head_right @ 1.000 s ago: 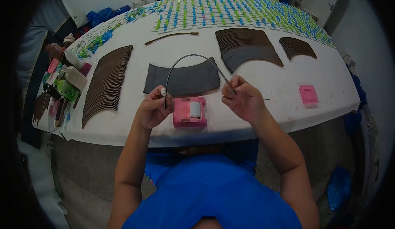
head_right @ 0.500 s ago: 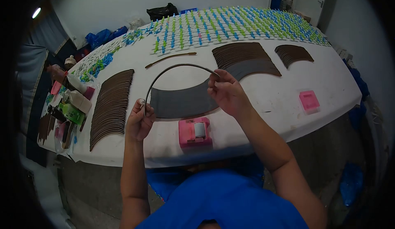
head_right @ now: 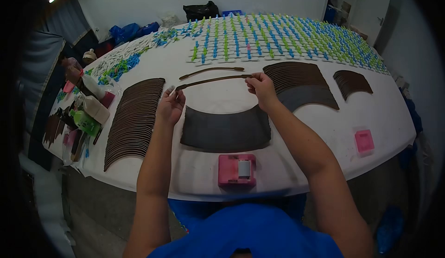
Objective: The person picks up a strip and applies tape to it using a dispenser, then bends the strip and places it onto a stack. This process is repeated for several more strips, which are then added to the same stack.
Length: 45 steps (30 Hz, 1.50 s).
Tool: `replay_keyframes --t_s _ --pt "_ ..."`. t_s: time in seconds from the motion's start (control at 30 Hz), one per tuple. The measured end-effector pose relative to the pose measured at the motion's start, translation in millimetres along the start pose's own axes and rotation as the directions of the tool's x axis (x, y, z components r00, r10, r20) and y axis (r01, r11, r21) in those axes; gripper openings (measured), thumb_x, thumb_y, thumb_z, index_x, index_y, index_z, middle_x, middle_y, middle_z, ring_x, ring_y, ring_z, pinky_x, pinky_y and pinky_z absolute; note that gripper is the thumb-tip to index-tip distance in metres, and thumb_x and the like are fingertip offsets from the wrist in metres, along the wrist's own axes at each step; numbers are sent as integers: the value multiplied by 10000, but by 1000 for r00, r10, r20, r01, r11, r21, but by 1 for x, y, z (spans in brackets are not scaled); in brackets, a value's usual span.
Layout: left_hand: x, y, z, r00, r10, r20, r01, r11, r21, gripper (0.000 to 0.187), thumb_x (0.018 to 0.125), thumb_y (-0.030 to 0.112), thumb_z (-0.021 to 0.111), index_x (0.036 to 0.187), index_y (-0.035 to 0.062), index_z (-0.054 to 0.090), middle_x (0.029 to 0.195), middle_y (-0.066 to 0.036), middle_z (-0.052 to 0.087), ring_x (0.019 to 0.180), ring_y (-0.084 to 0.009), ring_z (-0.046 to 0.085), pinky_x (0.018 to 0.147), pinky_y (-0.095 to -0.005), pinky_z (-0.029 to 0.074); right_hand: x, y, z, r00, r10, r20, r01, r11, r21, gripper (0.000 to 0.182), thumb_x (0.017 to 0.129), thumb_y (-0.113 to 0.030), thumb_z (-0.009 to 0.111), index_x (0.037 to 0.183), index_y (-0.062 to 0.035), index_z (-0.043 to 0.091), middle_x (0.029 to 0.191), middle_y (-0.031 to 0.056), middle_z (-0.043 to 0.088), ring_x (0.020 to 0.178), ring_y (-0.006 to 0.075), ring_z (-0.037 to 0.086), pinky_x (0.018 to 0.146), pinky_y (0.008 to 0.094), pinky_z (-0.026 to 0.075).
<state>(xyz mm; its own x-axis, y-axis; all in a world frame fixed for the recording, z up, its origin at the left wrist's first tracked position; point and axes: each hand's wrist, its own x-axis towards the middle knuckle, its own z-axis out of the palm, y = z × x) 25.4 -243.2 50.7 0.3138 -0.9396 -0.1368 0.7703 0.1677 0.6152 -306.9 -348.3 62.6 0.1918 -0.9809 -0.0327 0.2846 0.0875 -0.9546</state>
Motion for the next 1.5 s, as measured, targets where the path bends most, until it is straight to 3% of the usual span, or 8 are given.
replay_keyframes --t_s 0.1,0.2,0.27,0.33,0.4,0.57,0.7,1.5 --pt "41 -6 -15 993 102 -58 -96 991 99 274 1016 -23 596 1264 58 513 1106 -97 635 977 -235 692 839 -386 613 34 13 5 999 -31 24 34 987 -158 193 943 -110 724 1103 -41 640 964 33 694 826 124 635 761 303 541" --pt "73 -9 -29 953 302 4 -269 843 467 301 966 -9 654 1239 39 538 1081 -111 664 958 -242 701 823 -370 611 60 24 9 998 -44 40 53 966 -254 193 944 -96 722 1102 -47 624 966 21 697 838 113 636 770 300 524" --pt "80 -6 -24 923 382 33 -225 468 855 336 889 13 708 1199 32 580 1023 -113 712 930 -228 712 819 -357 594 75 35 8 996 -63 68 81 952 -296 191 942 -103 726 1096 -42 631 954 21 690 838 116 634 770 300 522" --pt "97 -8 -34 880 457 130 -289 298 910 342 861 20 714 1182 29 597 993 -115 731 910 -238 717 817 -364 586 87 44 4 993 -79 93 106 936 -334 190 941 -111 729 1090 -38 638 941 20 683 839 119 633 770 299 519" --pt "104 -10 -39 831 505 233 -334 117 935 348 834 28 720 1165 27 613 962 -118 749 890 -248 722 815 -371 577 95 53 0 953 -267 140 294 726 -621 203 919 -132 746 1063 -20 657 959 68 678 839 182 646 792 333 530" --pt "109 -10 -29 829 497 256 -183 -192 964 343 844 36 686 1179 17 619 955 -119 740 876 -267 721 810 -377 554 98 51 10 926 -346 153 290 387 -875 161 869 -133 730 994 -35 702 1032 160 652 1003 344 648 893 446 539" --pt "115 -10 -22 853 493 169 -108 -150 983 376 845 58 683 1214 31 621 976 -112 752 903 -283 728 823 -391 556 107 54 13 921 -368 130 244 283 -928 156 858 -143 730 988 -57 726 1109 175 635 1051 372 648 935 464 541" --pt "111 -12 -8 792 608 52 26 -119 993 413 865 172 728 1239 36 613 1069 -128 731 1004 -325 711 883 -439 552 101 46 23 974 -228 -18 61 334 -940 185 872 -232 715 1041 -170 762 1243 93 614 1083 299 676 949 432 556"
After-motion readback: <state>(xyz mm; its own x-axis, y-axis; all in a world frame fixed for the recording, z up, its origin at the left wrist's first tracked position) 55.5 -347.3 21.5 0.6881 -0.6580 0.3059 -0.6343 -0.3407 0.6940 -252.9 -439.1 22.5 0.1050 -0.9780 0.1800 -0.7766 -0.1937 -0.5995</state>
